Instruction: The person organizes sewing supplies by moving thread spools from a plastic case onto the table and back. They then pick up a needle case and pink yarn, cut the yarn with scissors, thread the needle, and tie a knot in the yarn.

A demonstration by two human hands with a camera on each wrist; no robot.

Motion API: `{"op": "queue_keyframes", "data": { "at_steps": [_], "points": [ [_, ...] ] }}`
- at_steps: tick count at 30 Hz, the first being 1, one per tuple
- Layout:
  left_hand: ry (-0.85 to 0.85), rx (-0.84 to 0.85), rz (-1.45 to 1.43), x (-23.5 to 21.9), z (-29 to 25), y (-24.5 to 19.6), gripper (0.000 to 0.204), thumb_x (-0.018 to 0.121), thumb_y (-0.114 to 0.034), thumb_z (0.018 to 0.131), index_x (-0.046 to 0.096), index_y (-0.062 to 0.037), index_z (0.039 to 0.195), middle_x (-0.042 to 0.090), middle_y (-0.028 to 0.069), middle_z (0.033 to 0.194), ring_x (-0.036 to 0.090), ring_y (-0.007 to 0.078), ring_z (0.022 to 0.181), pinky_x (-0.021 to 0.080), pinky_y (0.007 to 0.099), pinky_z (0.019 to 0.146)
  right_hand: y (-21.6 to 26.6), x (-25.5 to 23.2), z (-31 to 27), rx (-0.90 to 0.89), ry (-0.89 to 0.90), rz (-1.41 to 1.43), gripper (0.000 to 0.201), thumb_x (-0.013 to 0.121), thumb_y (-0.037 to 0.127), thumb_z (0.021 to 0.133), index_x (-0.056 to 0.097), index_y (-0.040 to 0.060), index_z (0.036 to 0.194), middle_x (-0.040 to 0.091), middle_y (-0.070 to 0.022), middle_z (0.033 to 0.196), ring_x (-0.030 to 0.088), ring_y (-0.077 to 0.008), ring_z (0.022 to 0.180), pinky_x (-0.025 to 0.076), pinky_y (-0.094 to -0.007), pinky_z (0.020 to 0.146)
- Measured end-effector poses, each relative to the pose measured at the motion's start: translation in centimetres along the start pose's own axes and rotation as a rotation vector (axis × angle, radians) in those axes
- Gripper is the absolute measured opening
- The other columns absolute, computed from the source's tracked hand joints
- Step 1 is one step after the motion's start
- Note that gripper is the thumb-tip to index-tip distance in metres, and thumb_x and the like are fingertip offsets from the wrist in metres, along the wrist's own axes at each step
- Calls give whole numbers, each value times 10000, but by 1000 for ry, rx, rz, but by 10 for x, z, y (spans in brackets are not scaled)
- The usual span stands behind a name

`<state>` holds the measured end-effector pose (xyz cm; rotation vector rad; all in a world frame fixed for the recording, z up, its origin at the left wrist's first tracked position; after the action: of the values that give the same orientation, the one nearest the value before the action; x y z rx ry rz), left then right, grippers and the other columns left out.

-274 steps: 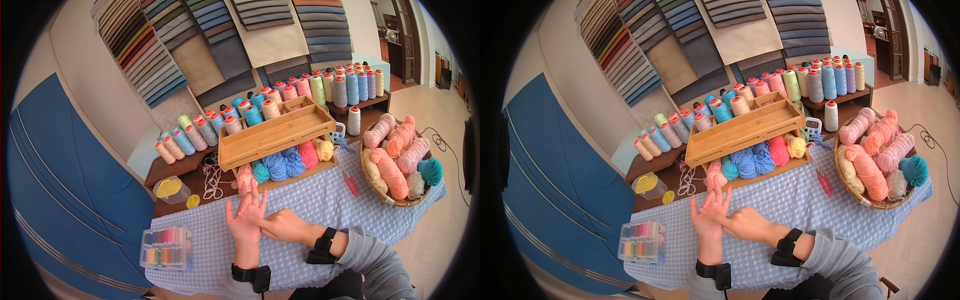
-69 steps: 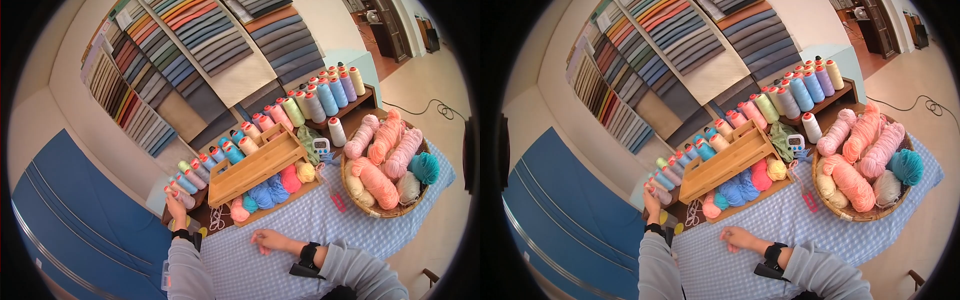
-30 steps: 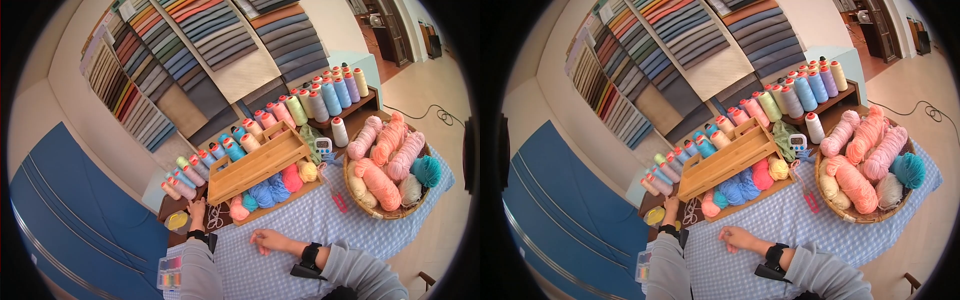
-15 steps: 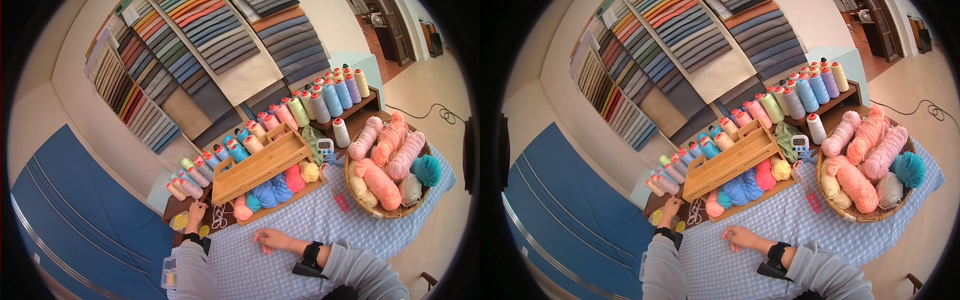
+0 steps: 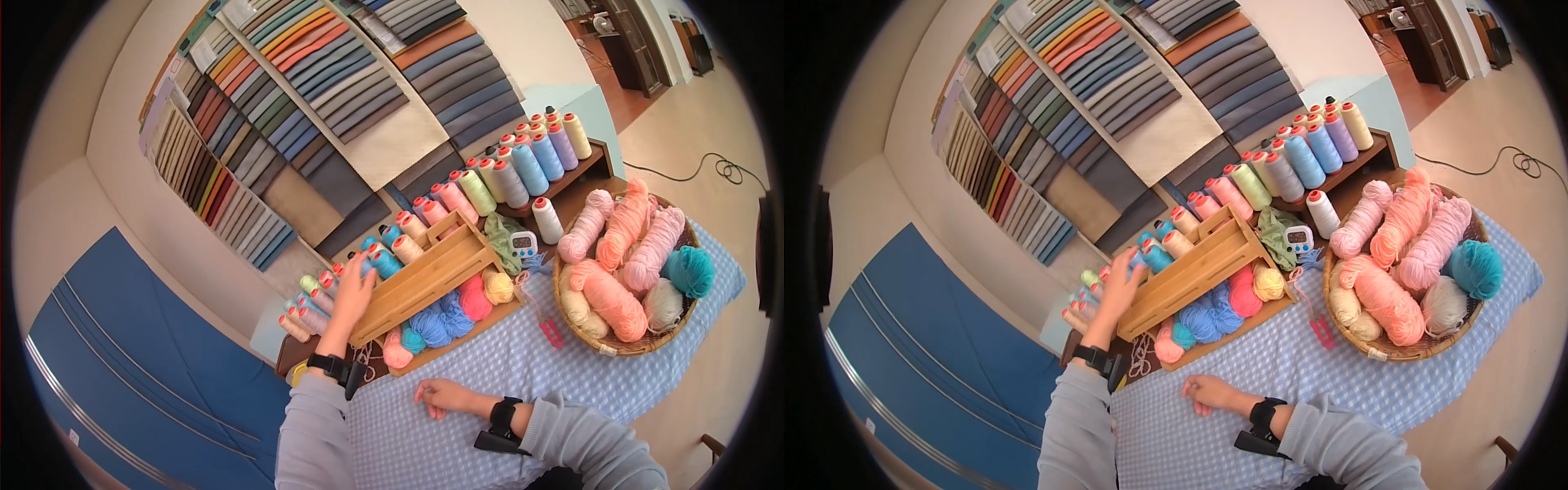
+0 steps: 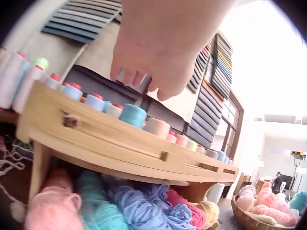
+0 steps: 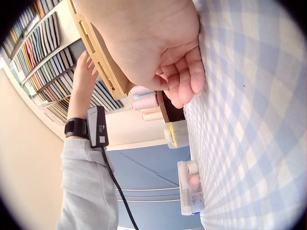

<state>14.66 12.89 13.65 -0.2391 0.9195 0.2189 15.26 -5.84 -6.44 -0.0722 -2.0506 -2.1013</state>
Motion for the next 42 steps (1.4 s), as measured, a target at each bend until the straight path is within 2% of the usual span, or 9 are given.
{"op": "queue_keyframes", "data": {
  "at_steps": [3,5,9,12,16,24,33,37,42],
  "points": [
    [97,99,101,22,14,-20,479,499,-255,861,385,-57,1282,398,222,1288,397,356,1187,344,395,962,-3,1,1,6,-3,-11,189,386,125,876,516,41,985,578,-70,614,565,-139,505,477,-258,466],
    [222,-118,271,33,20,-31,586,514,-320,846,302,-109,1350,313,271,1331,343,398,1219,318,409,991,-4,0,2,10,-13,-16,191,387,132,878,518,42,984,579,-69,613,568,-140,507,479,-258,466],
    [351,-247,457,43,24,-54,646,503,-376,843,210,-196,1391,292,292,1337,298,415,1246,261,468,1010,-2,0,0,-10,-4,-12,192,389,139,876,521,44,979,580,-65,610,575,-140,510,480,-258,463],
    [341,-178,591,47,22,-58,631,497,-382,844,217,-219,1386,367,283,1283,365,420,1193,283,534,964,-2,1,0,-19,-2,-24,191,392,138,873,522,44,977,581,-64,608,576,-140,510,480,-257,463],
    [351,-177,607,43,29,-57,600,506,-386,836,261,-238,1363,428,263,1225,415,398,1148,300,564,927,-2,1,1,-9,-7,-40,188,394,133,871,523,42,974,581,-64,608,576,-139,511,479,-256,462],
    [483,-478,260,36,58,-26,660,609,-444,738,359,-248,1316,435,195,1268,402,376,1178,296,585,925,-3,0,1,-5,-5,-21,183,403,143,874,524,49,975,581,-63,604,574,-140,504,476,-256,460],
    [531,-405,291,43,58,-22,681,607,-417,738,357,-177,1324,374,301,1274,387,401,1187,350,382,971,-2,1,1,-2,-5,-31,188,403,154,880,526,53,978,581,-61,606,573,-138,503,477,-254,461],
    [390,-383,290,46,48,-22,583,596,-383,763,425,-158,1273,403,279,1251,447,376,1130,382,395,929,-4,1,2,-25,-16,-4,175,421,138,863,532,28,942,590,-87,594,583,-160,485,477,-269,437],
    [196,-241,220,44,41,-10,433,570,-376,799,532,-117,1144,519,246,1088,505,369,1023,418,407,836,-5,1,3,-26,-13,-3,174,412,132,863,529,27,937,591,-85,594,582,-163,485,476,-273,436]
  ]
}}
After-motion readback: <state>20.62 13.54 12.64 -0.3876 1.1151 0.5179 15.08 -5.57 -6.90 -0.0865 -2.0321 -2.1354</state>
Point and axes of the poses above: each hand's wrist, its own z-axis towards the middle knuckle, its own x-axis out of the palm, y = z × x, the point moved 1 cm from there along z, towards the middle knuckle
